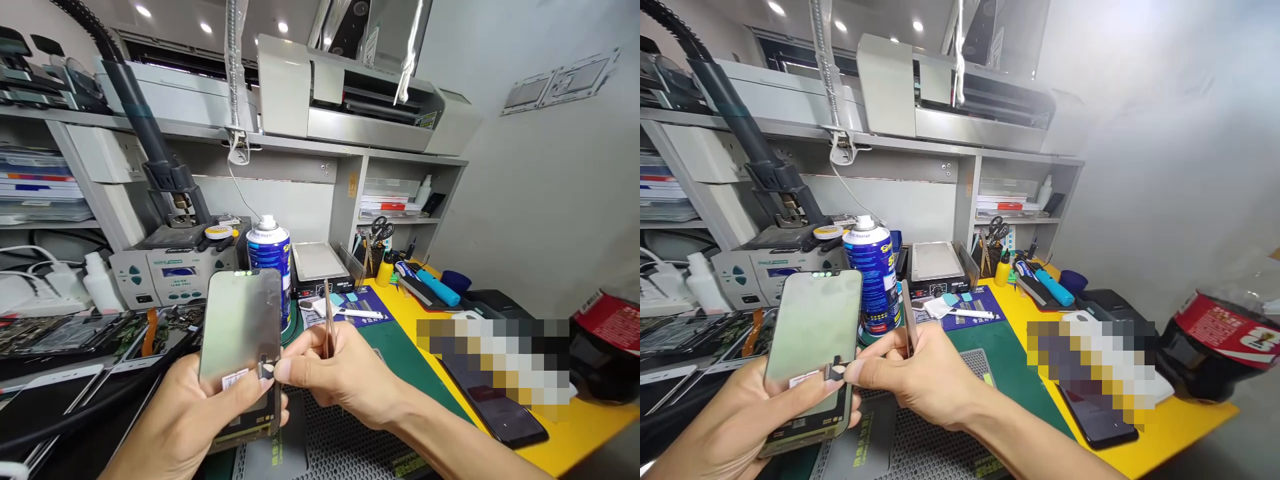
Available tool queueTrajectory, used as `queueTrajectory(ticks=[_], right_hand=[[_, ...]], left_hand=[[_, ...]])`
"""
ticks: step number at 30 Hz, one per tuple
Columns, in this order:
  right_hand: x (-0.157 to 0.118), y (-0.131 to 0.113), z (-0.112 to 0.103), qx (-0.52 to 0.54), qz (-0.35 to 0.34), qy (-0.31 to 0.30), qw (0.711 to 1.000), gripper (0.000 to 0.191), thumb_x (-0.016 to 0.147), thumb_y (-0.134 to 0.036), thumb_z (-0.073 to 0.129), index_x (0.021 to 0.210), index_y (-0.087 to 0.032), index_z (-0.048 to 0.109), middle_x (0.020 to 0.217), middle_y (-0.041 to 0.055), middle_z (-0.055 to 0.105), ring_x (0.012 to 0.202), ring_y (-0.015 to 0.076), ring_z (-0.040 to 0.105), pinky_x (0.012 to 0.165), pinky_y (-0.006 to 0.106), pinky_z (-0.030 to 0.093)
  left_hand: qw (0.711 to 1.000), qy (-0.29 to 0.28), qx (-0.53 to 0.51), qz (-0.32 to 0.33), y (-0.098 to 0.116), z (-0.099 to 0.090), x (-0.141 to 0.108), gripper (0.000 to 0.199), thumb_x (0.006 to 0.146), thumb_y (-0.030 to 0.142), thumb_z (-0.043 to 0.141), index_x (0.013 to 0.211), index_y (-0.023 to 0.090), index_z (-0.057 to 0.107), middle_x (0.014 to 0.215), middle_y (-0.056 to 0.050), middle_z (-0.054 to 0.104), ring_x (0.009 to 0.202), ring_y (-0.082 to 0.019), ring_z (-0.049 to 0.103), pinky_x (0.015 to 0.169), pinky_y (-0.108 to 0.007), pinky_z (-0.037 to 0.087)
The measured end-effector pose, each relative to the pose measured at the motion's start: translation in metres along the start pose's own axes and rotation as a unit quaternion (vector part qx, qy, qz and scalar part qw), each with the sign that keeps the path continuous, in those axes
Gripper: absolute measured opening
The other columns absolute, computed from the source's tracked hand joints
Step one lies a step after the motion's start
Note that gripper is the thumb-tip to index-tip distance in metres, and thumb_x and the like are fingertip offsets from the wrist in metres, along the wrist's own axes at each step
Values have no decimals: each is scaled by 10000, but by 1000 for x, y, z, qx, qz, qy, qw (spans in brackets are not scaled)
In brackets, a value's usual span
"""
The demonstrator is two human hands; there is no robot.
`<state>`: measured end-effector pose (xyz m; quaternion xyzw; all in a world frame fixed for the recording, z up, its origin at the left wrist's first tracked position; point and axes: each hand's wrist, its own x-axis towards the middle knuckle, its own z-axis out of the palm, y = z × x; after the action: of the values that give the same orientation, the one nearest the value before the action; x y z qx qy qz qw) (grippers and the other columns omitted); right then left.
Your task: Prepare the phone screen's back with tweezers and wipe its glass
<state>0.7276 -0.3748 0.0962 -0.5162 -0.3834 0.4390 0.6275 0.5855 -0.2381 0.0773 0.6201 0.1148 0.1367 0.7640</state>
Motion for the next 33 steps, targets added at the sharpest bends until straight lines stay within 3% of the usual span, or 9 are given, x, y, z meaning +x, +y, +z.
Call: queueTrajectory(ticks=[3,8,14,22,29,33], right_hand=[[-1,-2,1,5,-1,0,1000,290,681,-372,863,721,-122,721,418,-96,347,403,36,271,412,229,163],[1,-5,0,19,-4,-15,1000,296,689,-373,859,738,-108,736,416,-103,301,394,34,238,402,235,158],[1,-2,0,30,2,-4,1000,298,654,-346,885,698,-108,712,421,-104,317,401,30,246,412,233,182],[2,-3,2,3,5,8,1000,343,649,-396,879,663,-113,684,420,-105,304,403,29,247,419,236,178],[2,0,1,8,8,1,1000,348,655,-408,874,692,-112,694,488,-54,494,412,27,265,411,229,174],[2,1,0,16,4,-7,1000,339,665,-405,868,713,-107,715,568,-13,616,411,19,322,396,219,172]], left_hand=[[1000,-18,10,-2,-2,-3,1,316,819,372,722,1117,272,747,856,-14,738,779,-257,685,711,-361,592],[1000,-17,6,-4,1,-5,0,366,749,311,776,1113,296,747,923,-9,745,834,-269,681,682,-333,587],[1000,-3,7,-18,-2,-6,1,316,768,390,759,1081,346,753,917,-11,752,702,-241,661,640,-351,581],[1000,-17,20,-12,1,0,3,317,748,439,754,1064,424,744,989,14,752,750,-265,654,657,-382,569],[999,-14,20,-21,-4,-3,3,329,761,428,743,1088,395,748,997,3,756,740,-255,663,670,-368,572],[999,-8,13,-28,1,2,1,382,749,367,762,1130,356,742,972,-13,755,865,-293,675,702,-370,576]])
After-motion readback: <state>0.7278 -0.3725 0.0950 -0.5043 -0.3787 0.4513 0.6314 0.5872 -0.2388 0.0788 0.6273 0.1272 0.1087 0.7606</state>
